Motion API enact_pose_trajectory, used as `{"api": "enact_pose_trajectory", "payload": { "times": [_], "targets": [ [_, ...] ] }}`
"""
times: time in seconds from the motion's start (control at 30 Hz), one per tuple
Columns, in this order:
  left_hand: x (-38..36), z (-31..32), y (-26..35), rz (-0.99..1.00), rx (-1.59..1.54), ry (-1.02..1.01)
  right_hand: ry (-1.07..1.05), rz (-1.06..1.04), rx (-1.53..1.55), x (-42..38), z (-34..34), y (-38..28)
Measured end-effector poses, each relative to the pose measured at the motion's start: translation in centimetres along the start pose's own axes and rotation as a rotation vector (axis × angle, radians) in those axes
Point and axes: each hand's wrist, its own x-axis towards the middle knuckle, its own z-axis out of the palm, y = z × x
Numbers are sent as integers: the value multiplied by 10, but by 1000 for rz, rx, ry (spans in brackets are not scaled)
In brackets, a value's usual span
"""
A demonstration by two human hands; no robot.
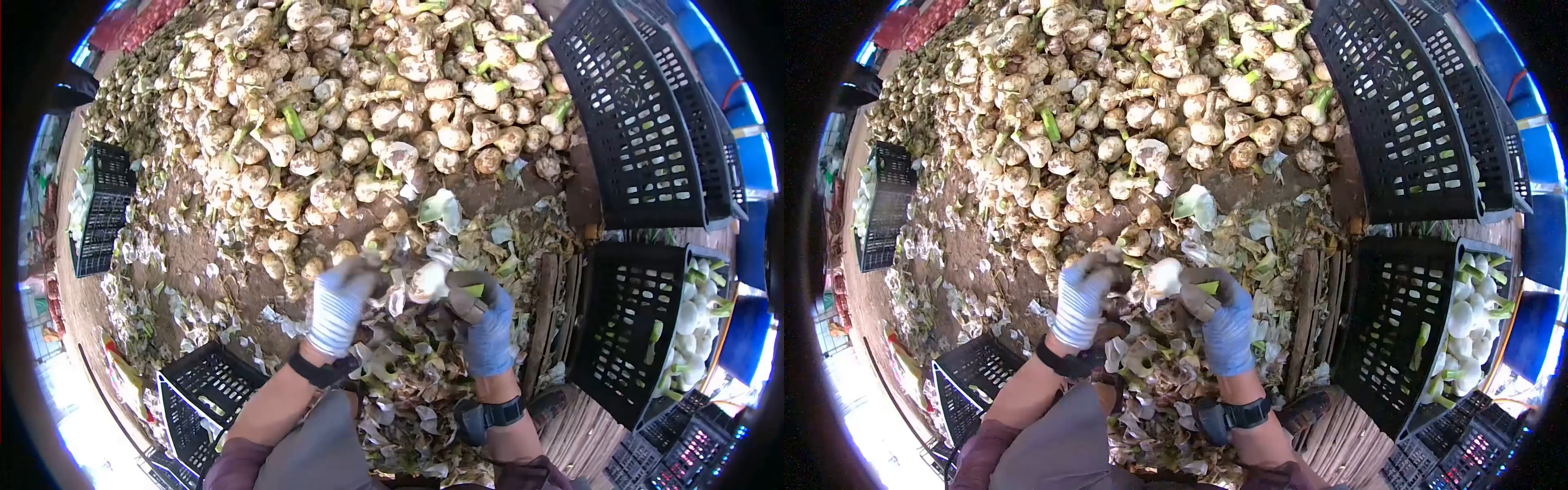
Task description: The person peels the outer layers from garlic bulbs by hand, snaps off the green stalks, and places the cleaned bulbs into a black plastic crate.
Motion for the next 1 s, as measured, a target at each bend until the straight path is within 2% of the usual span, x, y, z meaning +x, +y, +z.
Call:
{"api": "enact_pose_trajectory", "payload": {
  "times": [0.07,0.13,0.2,0.23,0.27,0.33,0.37,0.4,0.43,0.5,0.53,0.6,0.67,0.73,0.77,0.83,0.93,0.97,1.0],
  "targets": [
    [1,-15,-3,62,-177,-139,1,-52,-63,-1,2,-2],
    [-4,-2,3,69,-110,-130,-1,-312,-330,0,4,-1],
    [-5,6,8,76,-42,-120,-21,-378,-408,1,3,5],
    [-5,8,9,7,-75,-153,-37,-443,-487,0,2,8],
    [-4,9,12,-60,-110,-185,-41,-443,-489,-2,3,7],
    [-5,9,21,-25,-20,-233,-1,-345,-424,-5,8,5],
    [-6,10,17,79,-14,-229,-1,-346,-424,-5,8,3],
    [-6,11,12,183,-7,-226,35,-212,-305,-5,8,2],
    [-7,14,8,183,-7,-228,71,-79,-184,-5,8,0],
    [-7,21,1,225,-280,-272,59,-44,-128,-3,9,-3],
    [-8,20,3,224,-280,-272,45,-9,-73,-1,9,-4],
    [-10,18,11,252,24,-366,38,29,3,3,8,2],
    [-12,18,13,187,100,-352,31,64,79,5,11,5],
    [-14,21,11,352,287,-254,53,-61,12,6,18,7],
    [-15,21,8,351,288,-255,53,-61,13,5,19,7],
    [-14,21,4,554,445,-173,30,-78,16,4,19,6],
    [-15,20,10,466,400,-200,22,-108,-76,8,11,12],
    [-9,20,-9,467,399,-201,22,-109,-76,7,11,10],
    [3,21,-45,213,20,-285,-21,-130,-27,6,12,6]
  ]
}}
